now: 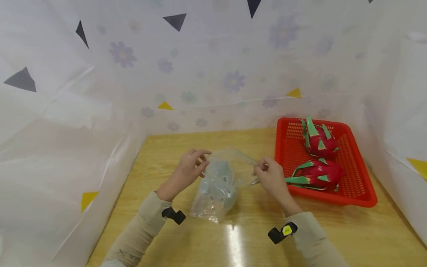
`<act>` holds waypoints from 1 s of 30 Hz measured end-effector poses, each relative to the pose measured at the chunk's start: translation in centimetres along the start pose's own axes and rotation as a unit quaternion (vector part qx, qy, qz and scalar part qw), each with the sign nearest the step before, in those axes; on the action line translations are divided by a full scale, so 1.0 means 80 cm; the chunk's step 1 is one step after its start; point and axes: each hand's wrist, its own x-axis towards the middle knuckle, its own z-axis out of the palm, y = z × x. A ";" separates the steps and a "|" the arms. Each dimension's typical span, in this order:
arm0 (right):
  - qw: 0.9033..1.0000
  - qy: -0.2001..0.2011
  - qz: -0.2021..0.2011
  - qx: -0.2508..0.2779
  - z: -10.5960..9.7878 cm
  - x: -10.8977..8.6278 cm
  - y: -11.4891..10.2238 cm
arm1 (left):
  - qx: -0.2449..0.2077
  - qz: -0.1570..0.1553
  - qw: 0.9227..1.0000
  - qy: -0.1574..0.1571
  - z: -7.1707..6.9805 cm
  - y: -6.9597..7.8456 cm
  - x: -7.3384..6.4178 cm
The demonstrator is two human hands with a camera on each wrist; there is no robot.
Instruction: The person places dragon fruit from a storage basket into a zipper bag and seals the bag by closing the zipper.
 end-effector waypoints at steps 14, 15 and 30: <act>0.994 -0.094 0.039 0.042 -0.013 0.005 -0.008 | -0.131 -0.015 0.991 0.021 0.017 0.000 0.009; 0.994 -0.097 0.039 0.033 -0.015 0.005 -0.009 | -0.141 -0.020 0.990 0.022 0.018 0.000 0.010; 0.981 -0.067 -0.023 -0.179 -0.087 0.004 -0.025 | -0.172 -0.049 0.984 0.026 0.025 0.004 0.016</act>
